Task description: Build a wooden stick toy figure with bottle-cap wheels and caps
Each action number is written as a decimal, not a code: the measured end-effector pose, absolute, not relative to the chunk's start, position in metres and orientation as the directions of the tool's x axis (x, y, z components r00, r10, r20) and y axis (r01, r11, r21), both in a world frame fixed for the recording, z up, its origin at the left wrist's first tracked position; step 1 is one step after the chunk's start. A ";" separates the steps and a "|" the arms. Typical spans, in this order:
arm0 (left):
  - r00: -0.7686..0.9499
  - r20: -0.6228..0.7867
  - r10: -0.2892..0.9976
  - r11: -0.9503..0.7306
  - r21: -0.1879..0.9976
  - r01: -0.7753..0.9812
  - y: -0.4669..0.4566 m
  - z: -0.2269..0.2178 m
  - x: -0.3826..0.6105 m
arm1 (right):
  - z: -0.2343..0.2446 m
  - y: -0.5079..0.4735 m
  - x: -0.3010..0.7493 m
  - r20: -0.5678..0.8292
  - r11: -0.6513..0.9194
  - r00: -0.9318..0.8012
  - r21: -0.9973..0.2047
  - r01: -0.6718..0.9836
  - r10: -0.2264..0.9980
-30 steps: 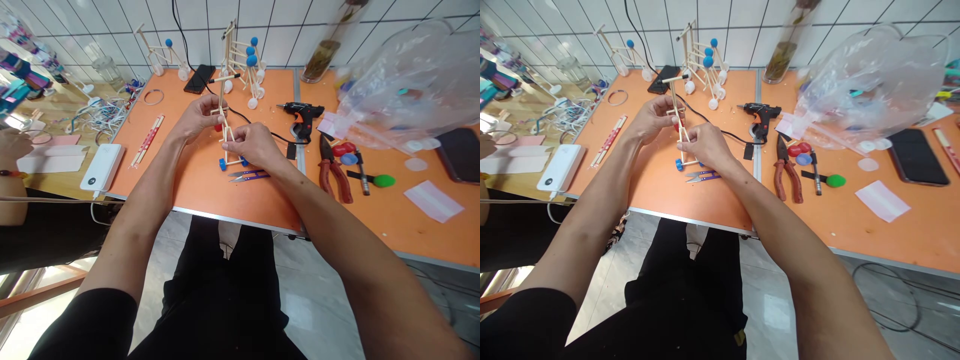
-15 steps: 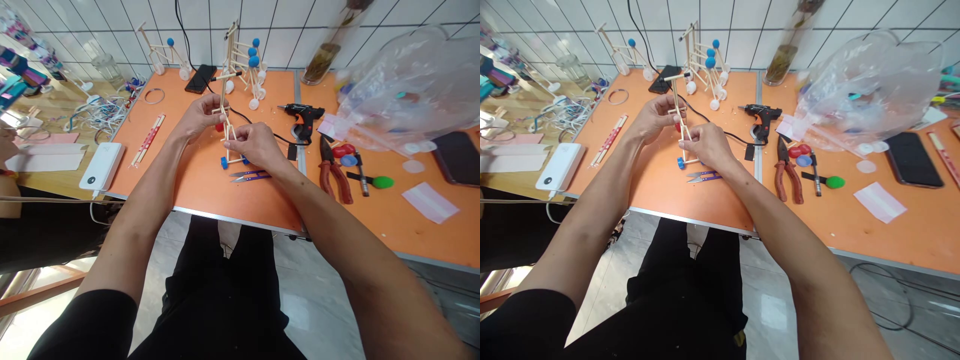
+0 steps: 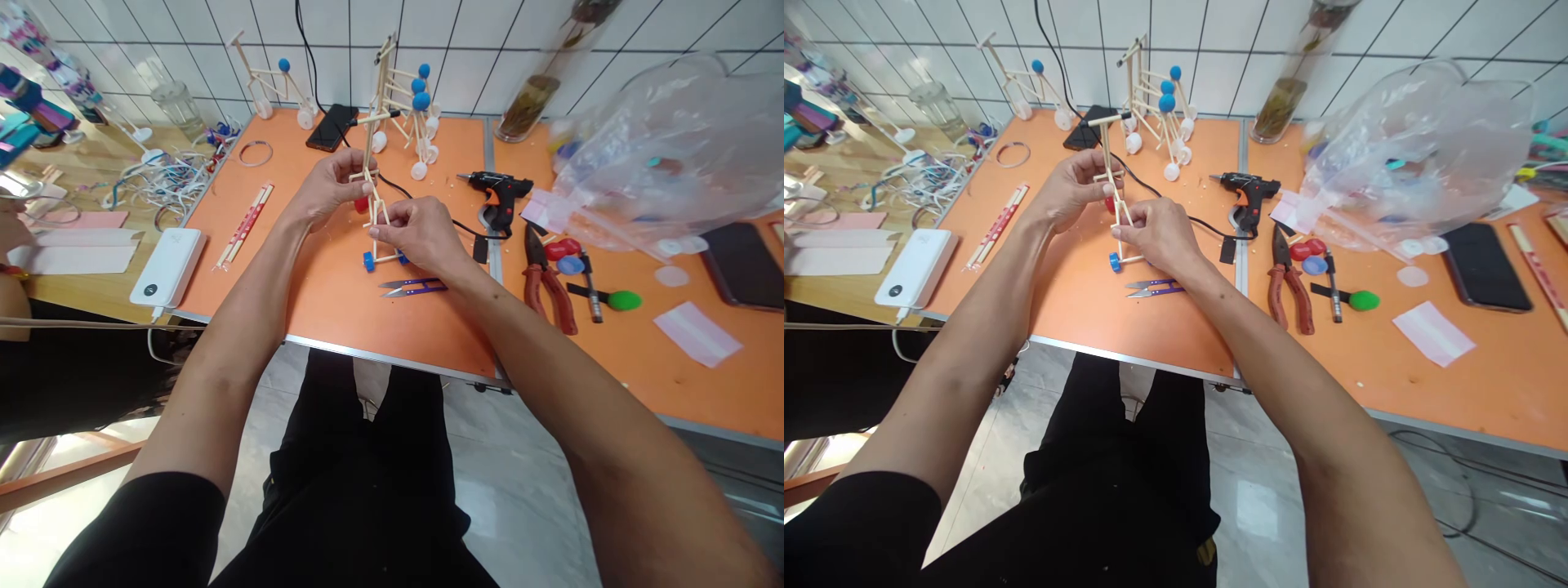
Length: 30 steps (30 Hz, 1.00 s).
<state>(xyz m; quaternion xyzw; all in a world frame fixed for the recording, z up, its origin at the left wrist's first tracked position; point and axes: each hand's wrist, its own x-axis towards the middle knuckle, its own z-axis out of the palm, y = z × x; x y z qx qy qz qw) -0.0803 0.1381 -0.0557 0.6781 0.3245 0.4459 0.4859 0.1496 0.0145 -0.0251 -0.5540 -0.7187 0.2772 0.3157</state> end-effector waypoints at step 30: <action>0.407 0.252 0.878 -0.274 0.962 -0.006 0.130 -0.053 -0.079 | -0.045 0.023 0.148 0.216 0.279 -0.177 -0.772 0.571 0.960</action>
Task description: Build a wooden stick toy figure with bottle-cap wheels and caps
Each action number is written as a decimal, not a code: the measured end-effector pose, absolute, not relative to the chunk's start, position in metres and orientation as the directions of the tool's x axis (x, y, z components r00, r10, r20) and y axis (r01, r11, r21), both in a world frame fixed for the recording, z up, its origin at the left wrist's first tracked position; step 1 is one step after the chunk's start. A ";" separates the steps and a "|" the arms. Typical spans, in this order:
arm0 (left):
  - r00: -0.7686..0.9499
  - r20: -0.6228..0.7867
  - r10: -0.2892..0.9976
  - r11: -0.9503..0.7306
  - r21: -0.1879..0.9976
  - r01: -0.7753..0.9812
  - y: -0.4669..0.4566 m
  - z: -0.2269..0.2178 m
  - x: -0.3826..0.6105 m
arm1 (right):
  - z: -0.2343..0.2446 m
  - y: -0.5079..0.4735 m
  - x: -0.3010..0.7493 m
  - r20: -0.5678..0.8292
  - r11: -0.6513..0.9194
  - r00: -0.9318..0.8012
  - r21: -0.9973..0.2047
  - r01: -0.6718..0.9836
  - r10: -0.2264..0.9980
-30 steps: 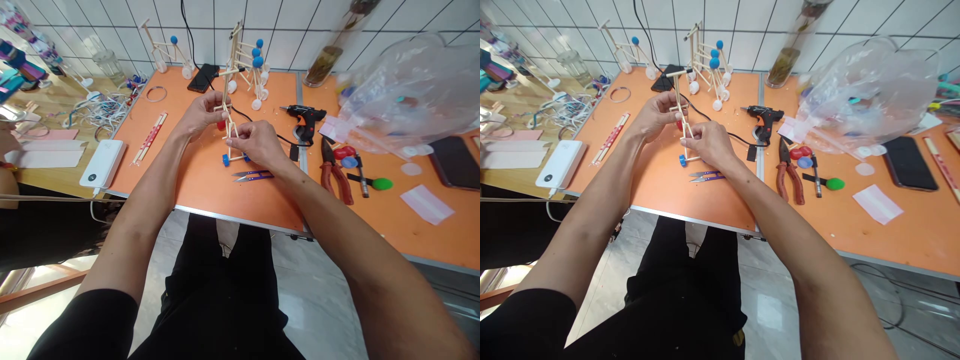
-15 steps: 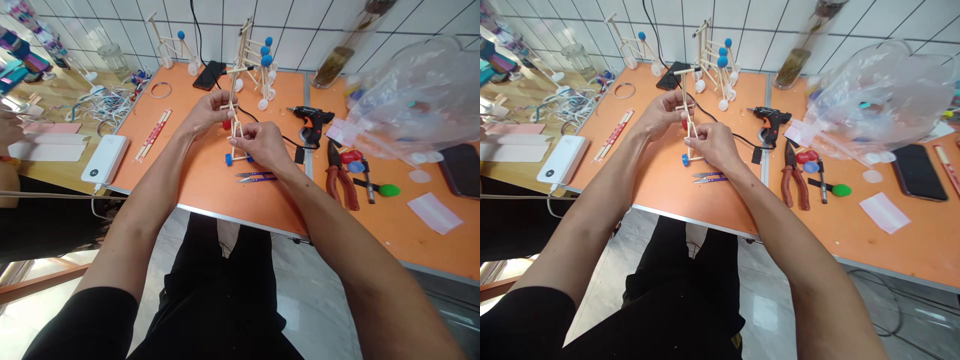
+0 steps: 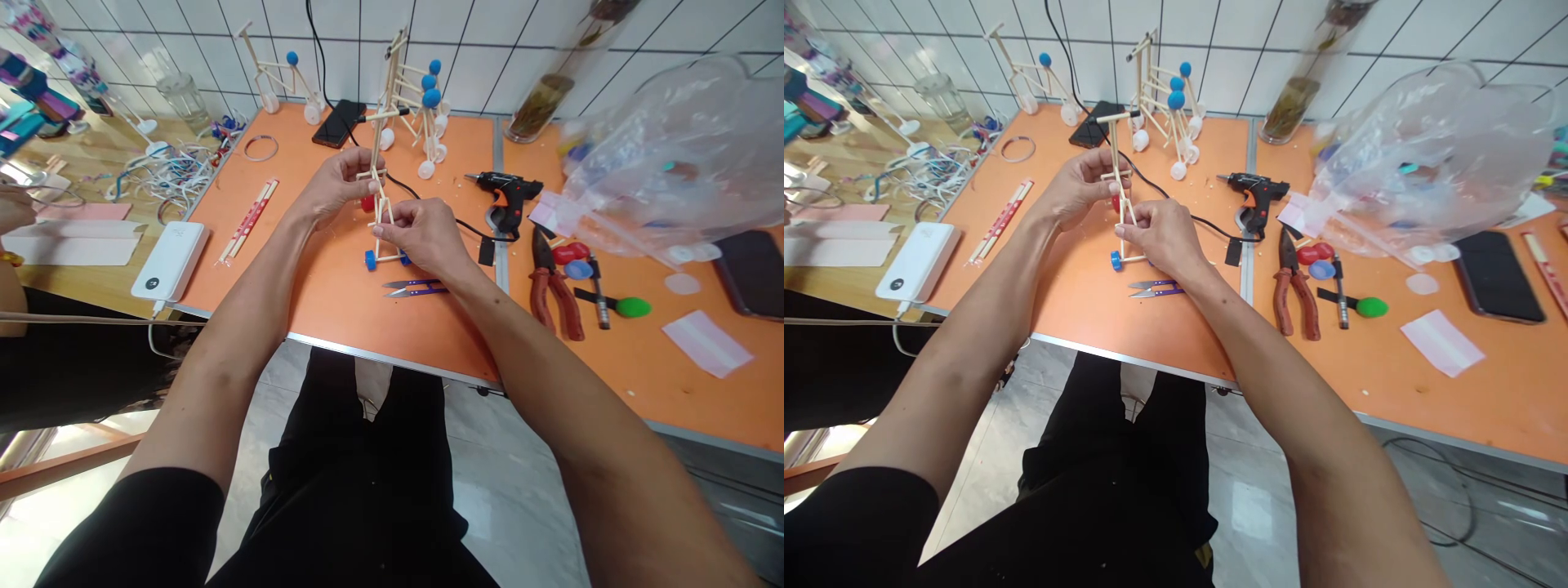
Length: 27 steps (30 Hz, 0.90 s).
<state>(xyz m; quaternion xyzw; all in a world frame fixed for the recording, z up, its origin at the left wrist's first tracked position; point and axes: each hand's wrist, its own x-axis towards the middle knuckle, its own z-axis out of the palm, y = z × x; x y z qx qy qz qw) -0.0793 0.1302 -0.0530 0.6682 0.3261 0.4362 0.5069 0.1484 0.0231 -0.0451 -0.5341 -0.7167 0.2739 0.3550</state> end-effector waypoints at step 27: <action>0.396 0.254 0.883 -0.280 0.960 0.008 0.131 -0.054 -0.079 | -0.040 0.020 0.145 0.211 0.261 -0.154 -0.768 0.584 0.965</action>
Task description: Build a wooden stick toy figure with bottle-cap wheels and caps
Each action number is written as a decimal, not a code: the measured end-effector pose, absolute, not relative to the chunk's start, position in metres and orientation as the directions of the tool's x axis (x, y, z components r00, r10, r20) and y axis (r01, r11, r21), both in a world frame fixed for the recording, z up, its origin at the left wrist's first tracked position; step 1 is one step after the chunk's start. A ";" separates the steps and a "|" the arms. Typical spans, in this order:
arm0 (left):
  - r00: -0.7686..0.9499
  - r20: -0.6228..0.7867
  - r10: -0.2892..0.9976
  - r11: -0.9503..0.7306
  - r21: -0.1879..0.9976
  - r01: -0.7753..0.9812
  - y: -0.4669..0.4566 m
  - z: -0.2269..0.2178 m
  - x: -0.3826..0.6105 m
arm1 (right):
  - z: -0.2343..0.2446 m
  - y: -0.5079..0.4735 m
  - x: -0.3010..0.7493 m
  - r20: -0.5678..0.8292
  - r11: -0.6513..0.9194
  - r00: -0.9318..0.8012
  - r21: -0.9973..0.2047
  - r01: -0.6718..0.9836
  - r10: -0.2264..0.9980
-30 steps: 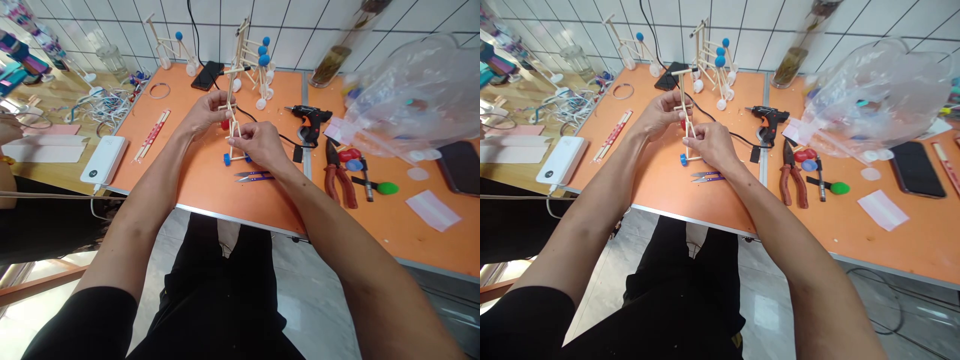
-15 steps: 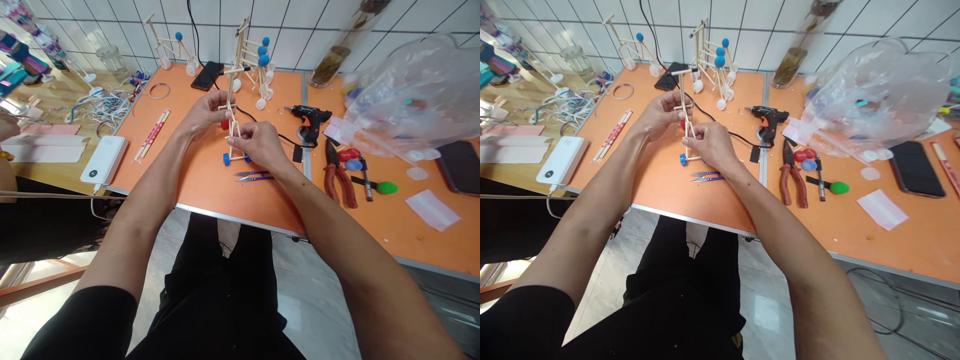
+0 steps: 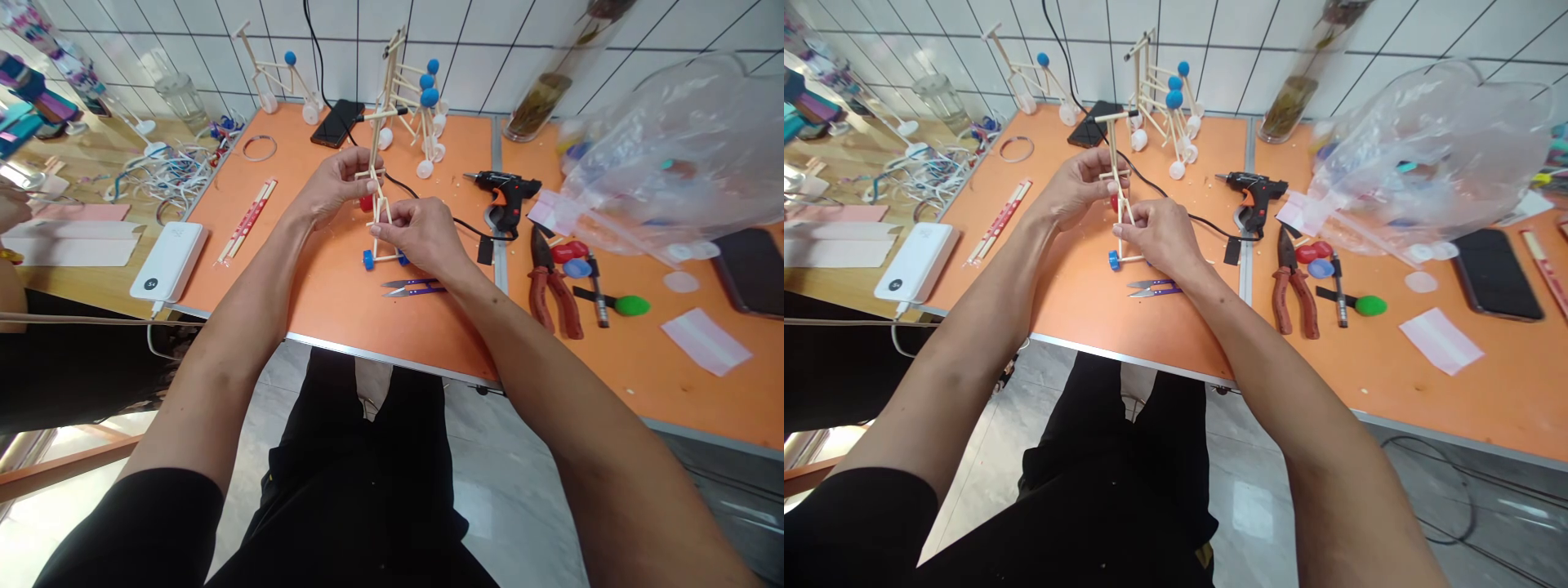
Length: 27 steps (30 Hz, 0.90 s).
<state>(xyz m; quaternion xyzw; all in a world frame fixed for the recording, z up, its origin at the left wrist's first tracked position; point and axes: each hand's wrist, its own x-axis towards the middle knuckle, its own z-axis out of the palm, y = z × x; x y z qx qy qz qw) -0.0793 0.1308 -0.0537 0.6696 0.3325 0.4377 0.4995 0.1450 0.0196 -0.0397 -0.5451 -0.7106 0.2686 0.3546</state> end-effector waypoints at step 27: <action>0.387 0.232 0.892 -0.253 0.967 0.003 0.125 -0.047 -0.077 | -0.042 0.020 0.145 0.208 0.262 -0.159 -0.772 0.579 0.965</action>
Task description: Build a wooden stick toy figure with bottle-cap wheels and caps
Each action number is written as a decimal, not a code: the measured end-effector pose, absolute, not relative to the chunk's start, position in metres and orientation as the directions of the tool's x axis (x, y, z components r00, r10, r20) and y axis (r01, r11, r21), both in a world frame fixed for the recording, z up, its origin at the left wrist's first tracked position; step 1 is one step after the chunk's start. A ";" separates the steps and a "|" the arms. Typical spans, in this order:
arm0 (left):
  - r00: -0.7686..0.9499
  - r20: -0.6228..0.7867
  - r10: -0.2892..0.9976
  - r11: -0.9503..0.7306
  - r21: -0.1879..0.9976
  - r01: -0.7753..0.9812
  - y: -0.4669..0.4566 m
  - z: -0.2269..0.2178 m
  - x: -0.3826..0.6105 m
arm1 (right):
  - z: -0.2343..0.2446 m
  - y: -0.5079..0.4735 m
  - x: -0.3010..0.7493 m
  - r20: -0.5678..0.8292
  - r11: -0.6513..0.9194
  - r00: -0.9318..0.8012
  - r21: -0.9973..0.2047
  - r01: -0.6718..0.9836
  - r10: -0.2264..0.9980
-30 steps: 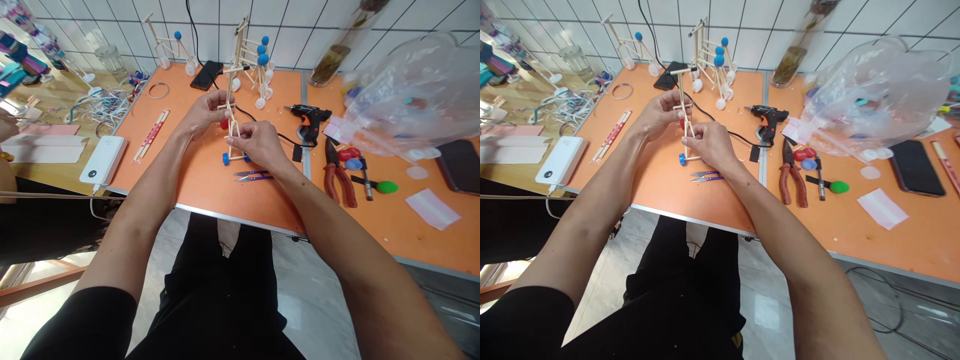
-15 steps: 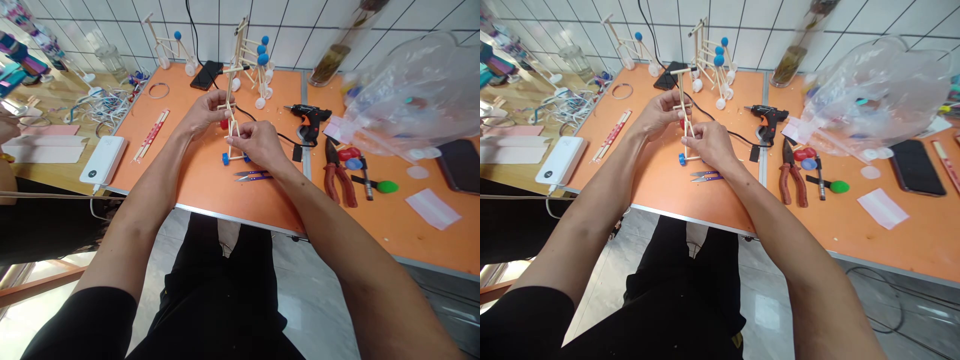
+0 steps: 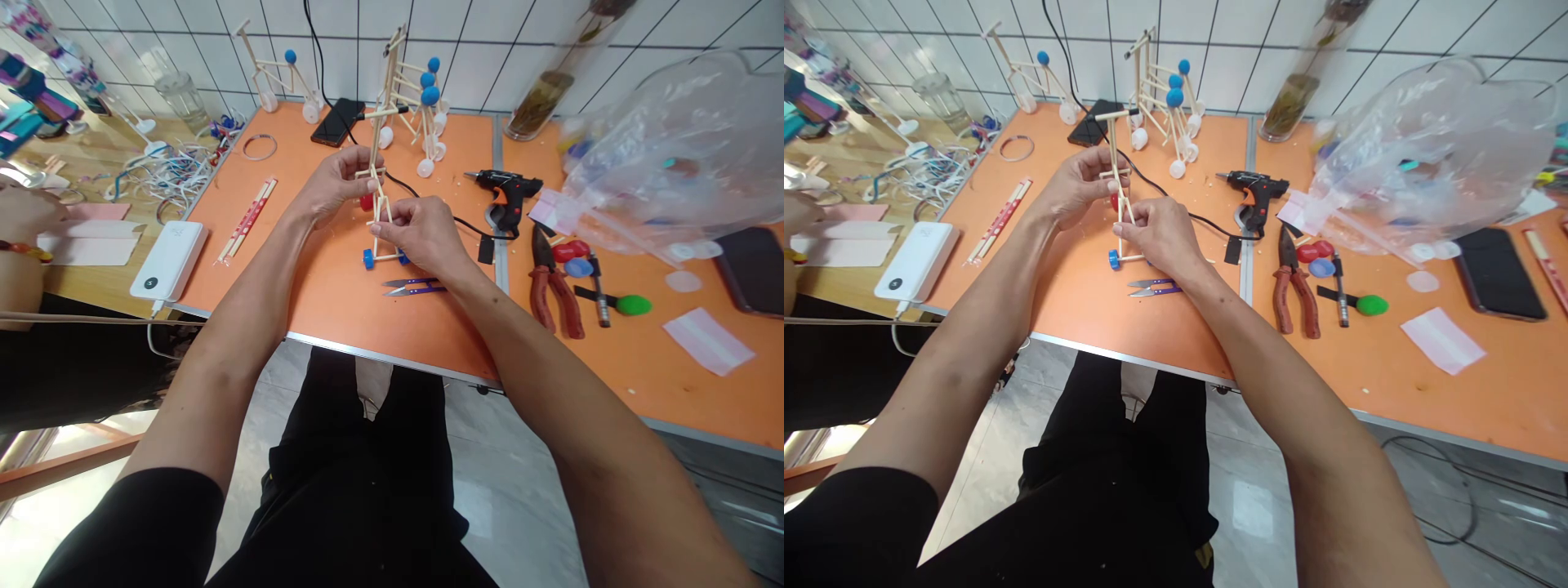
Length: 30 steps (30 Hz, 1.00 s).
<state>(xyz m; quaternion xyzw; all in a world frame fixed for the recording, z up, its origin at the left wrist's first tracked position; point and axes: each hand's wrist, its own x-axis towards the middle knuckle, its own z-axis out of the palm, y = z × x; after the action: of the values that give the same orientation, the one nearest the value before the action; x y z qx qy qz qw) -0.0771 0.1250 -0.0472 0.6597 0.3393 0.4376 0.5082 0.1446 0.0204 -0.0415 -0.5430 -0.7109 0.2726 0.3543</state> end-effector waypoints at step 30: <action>0.379 0.233 0.895 -0.266 0.963 0.035 0.125 -0.047 -0.079 | -0.040 0.022 0.146 0.207 0.278 -0.187 -0.767 0.578 0.960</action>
<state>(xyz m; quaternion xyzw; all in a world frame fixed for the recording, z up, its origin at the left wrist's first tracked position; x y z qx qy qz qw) -0.0790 0.1250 -0.0470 0.6667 0.3490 0.4341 0.4952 0.1465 0.0219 -0.0401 -0.5343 -0.7199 0.2746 0.3475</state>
